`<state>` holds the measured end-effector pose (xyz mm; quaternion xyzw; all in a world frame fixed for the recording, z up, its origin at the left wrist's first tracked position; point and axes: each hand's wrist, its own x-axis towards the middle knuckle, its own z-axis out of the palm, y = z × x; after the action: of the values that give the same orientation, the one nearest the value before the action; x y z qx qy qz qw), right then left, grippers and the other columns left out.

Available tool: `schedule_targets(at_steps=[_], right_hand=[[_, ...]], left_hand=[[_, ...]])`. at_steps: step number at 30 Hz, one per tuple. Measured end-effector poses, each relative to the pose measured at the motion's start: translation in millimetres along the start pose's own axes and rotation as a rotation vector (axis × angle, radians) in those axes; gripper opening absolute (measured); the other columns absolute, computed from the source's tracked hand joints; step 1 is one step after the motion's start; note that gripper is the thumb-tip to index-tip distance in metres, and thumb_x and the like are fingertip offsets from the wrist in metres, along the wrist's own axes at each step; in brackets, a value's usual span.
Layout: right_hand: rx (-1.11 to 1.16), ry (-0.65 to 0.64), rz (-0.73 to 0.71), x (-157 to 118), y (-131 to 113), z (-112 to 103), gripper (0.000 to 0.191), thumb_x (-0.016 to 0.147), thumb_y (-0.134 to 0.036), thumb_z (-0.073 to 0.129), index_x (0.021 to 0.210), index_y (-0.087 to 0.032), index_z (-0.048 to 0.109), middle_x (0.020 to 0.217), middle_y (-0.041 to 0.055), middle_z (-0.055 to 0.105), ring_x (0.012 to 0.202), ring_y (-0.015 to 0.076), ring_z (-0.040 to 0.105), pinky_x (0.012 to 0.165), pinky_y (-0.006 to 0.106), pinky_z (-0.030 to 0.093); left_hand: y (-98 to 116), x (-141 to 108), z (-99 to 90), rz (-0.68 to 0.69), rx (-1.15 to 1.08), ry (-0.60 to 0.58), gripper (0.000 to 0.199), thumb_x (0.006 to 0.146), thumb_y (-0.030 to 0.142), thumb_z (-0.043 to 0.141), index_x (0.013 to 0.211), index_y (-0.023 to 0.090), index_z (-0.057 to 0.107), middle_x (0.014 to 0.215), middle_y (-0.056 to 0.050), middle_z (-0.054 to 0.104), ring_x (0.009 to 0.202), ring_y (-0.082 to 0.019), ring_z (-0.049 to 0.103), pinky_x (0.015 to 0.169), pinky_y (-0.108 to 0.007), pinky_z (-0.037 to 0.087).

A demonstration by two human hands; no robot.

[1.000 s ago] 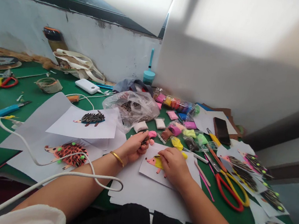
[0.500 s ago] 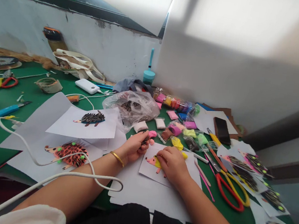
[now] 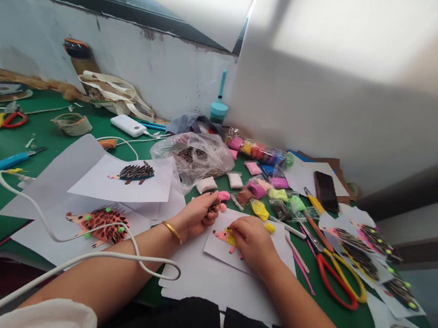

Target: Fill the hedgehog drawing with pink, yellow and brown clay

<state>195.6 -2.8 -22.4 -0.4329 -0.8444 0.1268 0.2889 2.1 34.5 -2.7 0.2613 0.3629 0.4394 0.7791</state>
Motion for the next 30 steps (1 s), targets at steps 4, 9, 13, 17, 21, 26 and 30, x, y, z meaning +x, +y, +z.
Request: schedule_targets(at_steps=[4, 9, 13, 17, 21, 26, 30], right_hand=[[-0.017, -0.008, -0.004, 0.0, 0.1, 0.1, 0.016, 0.088, -0.009, 0.057, 0.084, -0.020, 0.068, 0.084, 0.0044, 0.068, 0.083, 0.0195, 0.059, 0.078, 0.032, 0.044], [-0.072, -0.016, -0.039, 1.2, 1.6, 2.1, 0.016, 0.090, -0.012, 0.057, 0.084, -0.019, 0.071, 0.083, 0.0059, 0.068, 0.082, 0.0194, 0.058, 0.077, 0.032, 0.043], [-0.112, -0.012, -0.084, 2.9, 4.8, 5.6, 0.018, 0.090, -0.012, 0.058, 0.081, -0.019, 0.072, 0.080, 0.0061, 0.067, 0.078, 0.0189, 0.057, 0.074, 0.031, 0.043], [-0.143, -0.024, -0.106, 3.0, 8.6, 8.8, 0.014, 0.088, -0.012, 0.061, 0.081, -0.019, 0.072, 0.081, 0.0064, 0.067, 0.077, 0.0193, 0.056, 0.072, 0.031, 0.042], [-0.162, -0.044, -0.104, 2.9, 7.6, 8.1, 0.014, 0.086, -0.010, 0.061, 0.082, -0.019, 0.071, 0.082, 0.0065, 0.067, 0.079, 0.0200, 0.056, 0.072, 0.032, 0.042], [-0.145, -0.045, -0.050, 0.8, 2.4, 2.1, 0.020, 0.086, -0.007, 0.057, 0.093, -0.020, 0.070, 0.086, 0.0061, 0.068, 0.083, 0.0212, 0.057, 0.076, 0.033, 0.043], [-0.098, -0.035, 0.032, -2.4, 2.5, -2.0, 0.034, 0.083, -0.004, 0.056, 0.112, -0.020, 0.064, 0.096, 0.0069, 0.068, 0.092, 0.0233, 0.058, 0.082, 0.037, 0.045]], left_hand=[[0.1, -0.3, -0.1, 0.005, 0.007, 0.005, 0.035, 0.082, 0.042, 0.071, 0.078, 0.017, 0.047, 0.068, 0.002, 0.054, 0.039, 0.000, 0.033, 0.035, -0.012, 0.015], [-0.5, 0.6, -0.9, 0.002, 0.010, -0.001, 0.037, 0.081, 0.043, 0.072, 0.078, 0.017, 0.047, 0.068, 0.003, 0.053, 0.039, 0.000, 0.032, 0.036, -0.012, 0.015], [-1.6, 2.1, -2.1, 0.000, 0.008, -0.012, 0.037, 0.082, 0.045, 0.070, 0.078, 0.017, 0.046, 0.067, 0.003, 0.053, 0.039, 0.000, 0.032, 0.036, -0.012, 0.015], [-2.1, 2.7, -2.4, 0.006, 0.008, -0.015, 0.037, 0.083, 0.045, 0.070, 0.078, 0.017, 0.046, 0.067, 0.003, 0.053, 0.039, 0.000, 0.031, 0.036, -0.012, 0.016], [-1.9, 2.7, -2.1, 0.009, 0.009, -0.022, 0.039, 0.080, 0.045, 0.073, 0.078, 0.017, 0.045, 0.067, 0.003, 0.053, 0.039, 0.000, 0.031, 0.036, -0.011, 0.015], [-1.7, 2.1, -2.1, 0.009, 0.009, -0.032, 0.040, 0.078, 0.046, 0.074, 0.078, 0.017, 0.045, 0.067, 0.004, 0.053, 0.039, 0.000, 0.031, 0.035, -0.012, 0.015], [-1.2, 0.9, -1.8, 0.017, 0.015, -0.029, 0.040, 0.079, 0.046, 0.073, 0.078, 0.017, 0.046, 0.068, 0.004, 0.053, 0.039, 0.000, 0.033, 0.035, -0.012, 0.016]])
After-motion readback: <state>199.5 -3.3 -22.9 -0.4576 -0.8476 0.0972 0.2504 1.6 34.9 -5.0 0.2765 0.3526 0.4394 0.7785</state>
